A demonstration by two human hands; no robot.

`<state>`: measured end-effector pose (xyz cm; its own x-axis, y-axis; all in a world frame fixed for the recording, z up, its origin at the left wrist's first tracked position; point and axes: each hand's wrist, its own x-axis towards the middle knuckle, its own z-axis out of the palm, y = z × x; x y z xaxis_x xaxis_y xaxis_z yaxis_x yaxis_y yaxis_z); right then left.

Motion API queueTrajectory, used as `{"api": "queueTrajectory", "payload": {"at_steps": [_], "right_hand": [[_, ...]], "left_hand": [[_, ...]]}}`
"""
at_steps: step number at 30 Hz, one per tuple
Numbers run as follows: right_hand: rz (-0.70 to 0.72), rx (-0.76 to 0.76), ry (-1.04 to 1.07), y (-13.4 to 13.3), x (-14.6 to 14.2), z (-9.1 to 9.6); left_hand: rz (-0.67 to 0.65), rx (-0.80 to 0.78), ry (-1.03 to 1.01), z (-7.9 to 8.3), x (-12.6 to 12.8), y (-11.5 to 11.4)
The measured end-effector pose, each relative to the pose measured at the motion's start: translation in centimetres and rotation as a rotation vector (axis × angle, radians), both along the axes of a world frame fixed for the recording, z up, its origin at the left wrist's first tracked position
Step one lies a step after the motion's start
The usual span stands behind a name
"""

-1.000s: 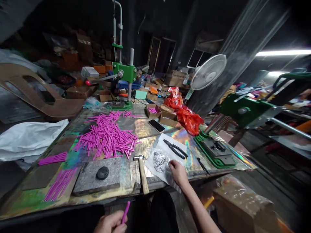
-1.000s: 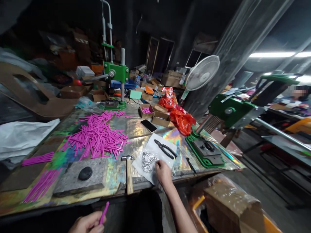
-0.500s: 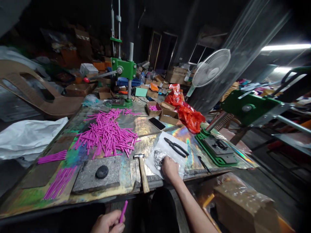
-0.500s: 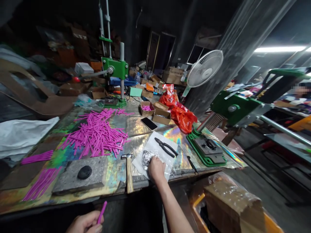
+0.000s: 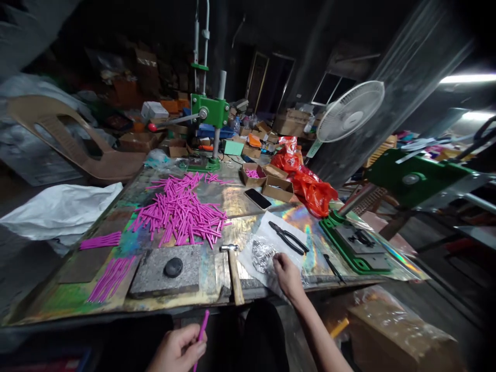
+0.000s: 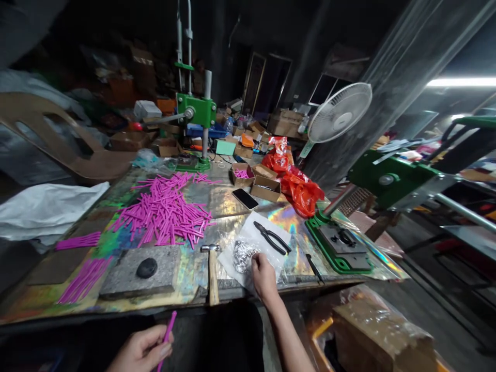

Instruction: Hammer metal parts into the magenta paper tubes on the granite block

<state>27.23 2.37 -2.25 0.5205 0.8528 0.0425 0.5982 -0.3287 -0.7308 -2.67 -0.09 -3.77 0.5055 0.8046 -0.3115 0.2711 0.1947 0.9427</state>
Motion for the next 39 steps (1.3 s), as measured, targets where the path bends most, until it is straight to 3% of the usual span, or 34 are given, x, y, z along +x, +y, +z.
{"api": "queueTrajectory", "payload": {"at_steps": [5,8,13,17,24,39], "right_hand": [[0.104,0.178,0.297,-2.0,-3.3,1.8],[0.171,0.199,0.448,-3.1,-6.2,2.7],[0.256,0.241,0.887,-4.7,-10.2,3.4],[0.339,0.211,1.051,-5.6,-12.4,3.4],[0.381,0.166,1.106,-6.2,-14.6,3.6],[0.395,0.146,1.096,-6.9,-15.0,3.4]], "left_hand": [[0.046,-0.027,-0.068,2.4,1.1,0.6],[0.083,-0.07,-0.146,3.5,1.8,0.9],[0.166,-0.101,-0.316,4.8,2.6,1.0],[0.295,-0.158,-0.454,5.4,2.7,0.9],[0.469,-0.346,-0.696,6.0,2.6,0.7],[0.488,-0.345,-0.684,6.2,2.5,0.3]]}}
